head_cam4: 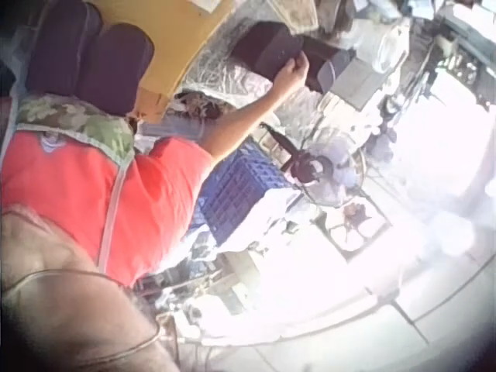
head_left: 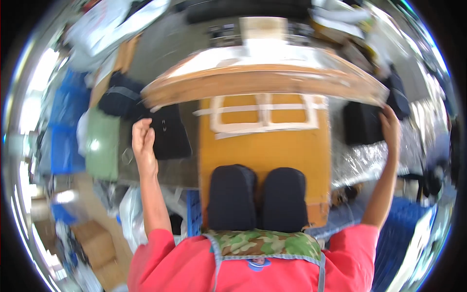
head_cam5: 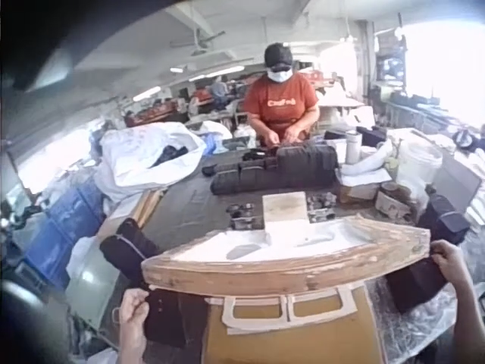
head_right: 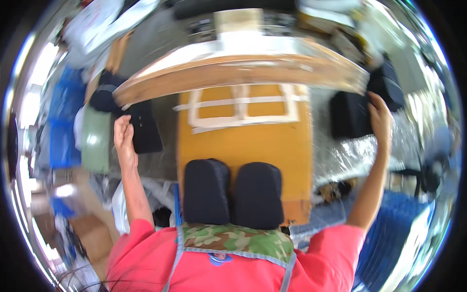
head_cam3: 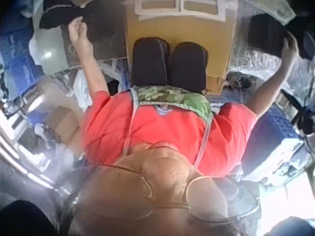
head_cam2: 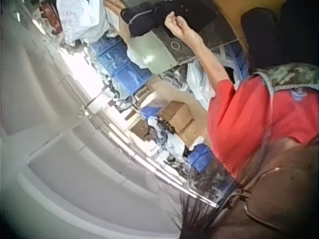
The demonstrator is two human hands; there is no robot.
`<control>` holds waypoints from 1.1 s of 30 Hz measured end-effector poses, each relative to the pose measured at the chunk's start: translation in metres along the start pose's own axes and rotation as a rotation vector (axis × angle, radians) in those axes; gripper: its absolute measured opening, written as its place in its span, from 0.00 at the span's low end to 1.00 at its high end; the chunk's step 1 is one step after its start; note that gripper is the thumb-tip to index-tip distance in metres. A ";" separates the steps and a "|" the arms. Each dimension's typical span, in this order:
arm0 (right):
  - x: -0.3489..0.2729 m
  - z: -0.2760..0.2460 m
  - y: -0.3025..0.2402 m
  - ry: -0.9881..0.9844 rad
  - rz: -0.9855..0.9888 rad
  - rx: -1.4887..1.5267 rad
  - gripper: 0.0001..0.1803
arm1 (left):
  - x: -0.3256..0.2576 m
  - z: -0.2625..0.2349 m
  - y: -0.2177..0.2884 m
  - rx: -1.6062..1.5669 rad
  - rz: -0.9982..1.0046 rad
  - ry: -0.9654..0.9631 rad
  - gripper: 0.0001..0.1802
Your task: Applying adhesive or paint to black shoe components using a manual screen-printing frame and a squeegee.
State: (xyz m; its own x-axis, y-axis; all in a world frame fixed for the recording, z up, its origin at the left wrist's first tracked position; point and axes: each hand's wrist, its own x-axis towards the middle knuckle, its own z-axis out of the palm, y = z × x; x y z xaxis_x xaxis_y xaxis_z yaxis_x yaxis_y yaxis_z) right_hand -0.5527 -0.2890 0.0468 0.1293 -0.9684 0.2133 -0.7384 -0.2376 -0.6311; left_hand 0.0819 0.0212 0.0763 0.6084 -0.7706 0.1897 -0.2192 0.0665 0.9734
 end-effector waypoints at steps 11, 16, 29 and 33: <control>-0.036 0.003 -0.031 -0.192 0.012 -0.293 0.53 | 0.054 -0.116 -0.002 0.194 0.055 0.109 0.10; -0.044 0.002 -0.062 -0.098 0.009 -0.351 0.51 | 0.071 -0.091 -0.026 0.793 0.114 0.066 0.10; -0.169 0.068 -0.263 -0.710 -0.488 -0.109 0.38 | 0.080 -0.091 -0.027 1.097 0.402 -0.147 0.14; -0.180 0.069 -0.271 -0.597 -0.512 -0.135 0.36 | 0.049 -0.056 0.013 1.153 0.494 -0.080 0.18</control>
State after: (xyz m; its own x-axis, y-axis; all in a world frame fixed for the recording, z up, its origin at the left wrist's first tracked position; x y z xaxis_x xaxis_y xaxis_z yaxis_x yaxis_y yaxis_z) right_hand -0.3305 -0.0560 0.1279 0.7785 -0.6275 -0.0077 -0.5602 -0.6894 -0.4593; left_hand 0.1517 0.0204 0.1054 0.2327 -0.8603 0.4536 -0.9725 -0.2026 0.1146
